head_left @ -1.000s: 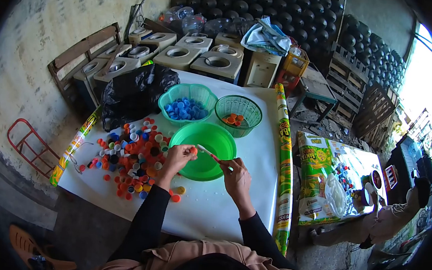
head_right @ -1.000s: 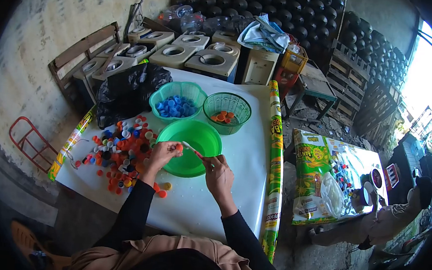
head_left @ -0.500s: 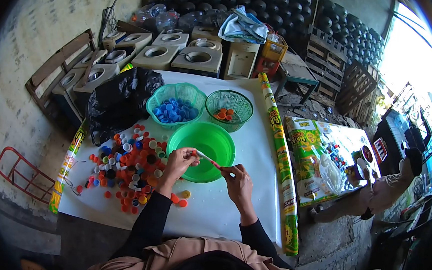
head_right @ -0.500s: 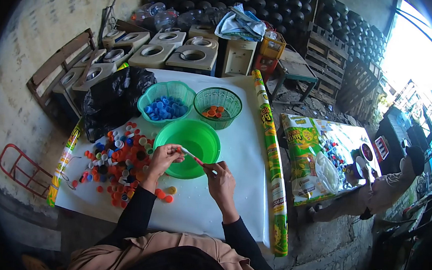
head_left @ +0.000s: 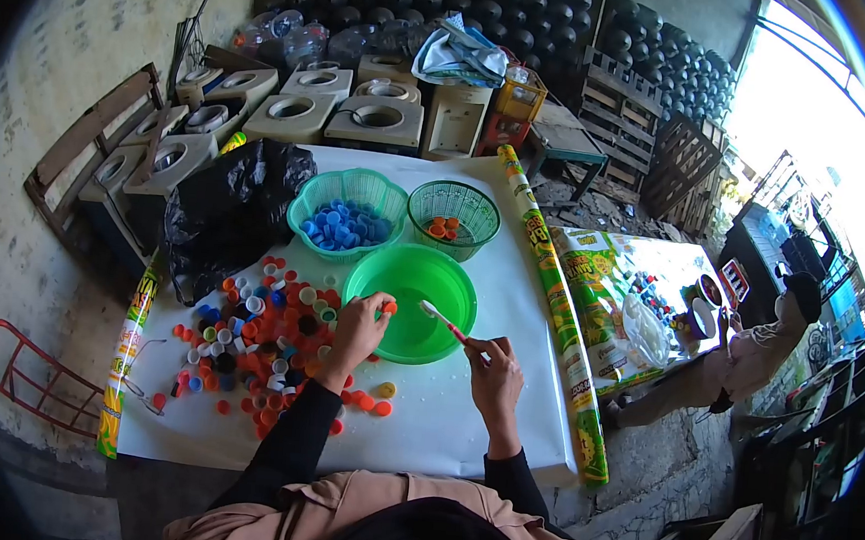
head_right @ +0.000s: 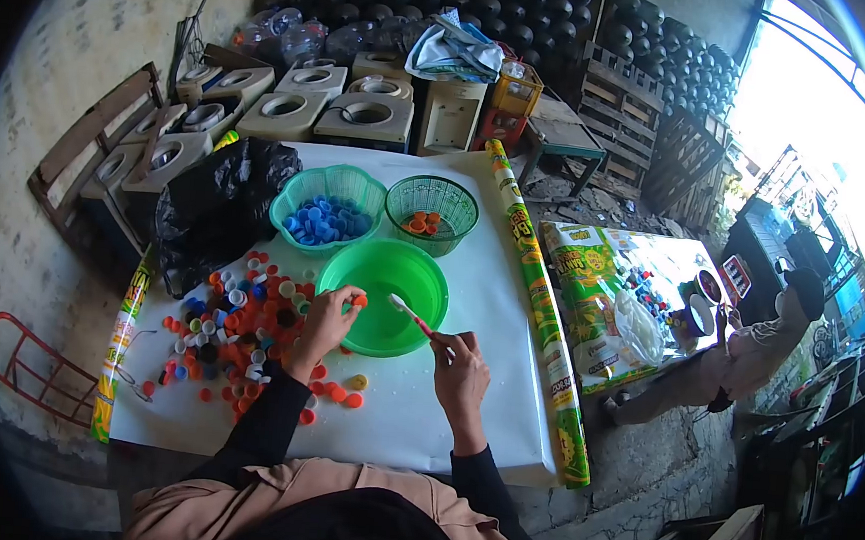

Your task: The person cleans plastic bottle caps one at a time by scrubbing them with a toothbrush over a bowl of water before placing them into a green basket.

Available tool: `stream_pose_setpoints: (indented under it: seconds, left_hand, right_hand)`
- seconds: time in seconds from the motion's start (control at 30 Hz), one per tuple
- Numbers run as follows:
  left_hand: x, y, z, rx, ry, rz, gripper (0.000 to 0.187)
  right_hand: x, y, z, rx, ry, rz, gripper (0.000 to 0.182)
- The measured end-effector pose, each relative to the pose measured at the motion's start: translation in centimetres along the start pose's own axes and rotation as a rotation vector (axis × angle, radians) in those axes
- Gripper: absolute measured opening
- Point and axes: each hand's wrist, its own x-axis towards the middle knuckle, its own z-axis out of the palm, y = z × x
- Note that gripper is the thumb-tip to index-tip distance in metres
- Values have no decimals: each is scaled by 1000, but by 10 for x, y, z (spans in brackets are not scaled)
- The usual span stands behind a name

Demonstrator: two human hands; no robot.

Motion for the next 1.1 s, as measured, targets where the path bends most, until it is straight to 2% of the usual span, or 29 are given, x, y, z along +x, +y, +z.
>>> stream_pose_setpoints:
  seconds: [0.07, 0.1, 0.23, 0.37, 0.5, 0.57, 0.63, 0.73, 0.77, 0.8, 0.97, 1.1]
  left_hand:
    - [0, -3, -1, 12, 14, 94, 22]
    - [-1, 4, -2, -7, 85, 130, 22]
    - [-4, -12, -2, 56, -33, 130, 17]
    - [12, -7, -3, -124, -17, 92, 17]
    - [65, -7, 20, -160, 11, 118, 18]
    - [111, -7, 43, -353, 42, 110, 17]
    - [155, -16, 62, -241, 95, 46, 35]
    - [172, -15, 62, -383, 91, 31, 45]
    - [172, -17, 55, -308, 55, -22, 49]
    - [167, -20, 48, -342, 79, 8, 48]
    - [101, -29, -6, -283, 103, 20, 34]
    - [31, -33, -44, -275, 178, -104, 28]
  right_hand:
    - [-6, 1, 0, -17, -14, 10, 9]
    - [-10, 1, 1, -15, -12, 22, 9]
    - [-26, 5, 8, -12, 2, 30, 9]
    - [-32, 4, 8, 17, 48, 9, 10]
    - [-35, 12, 2, 64, 78, -20, 12]
    - [-34, 16, -1, 68, 72, -34, 12]
    - [-33, 19, -5, 65, 53, -38, 12]
    - [-28, 22, -9, 84, 33, -46, 14]
    - [-28, 24, -10, 90, 27, -49, 14]
    - [-27, 25, -11, 97, 21, -53, 14]
    - [-23, 41, -4, 136, -27, -80, 13]
    - [-17, 40, -3, 159, -63, -102, 14]
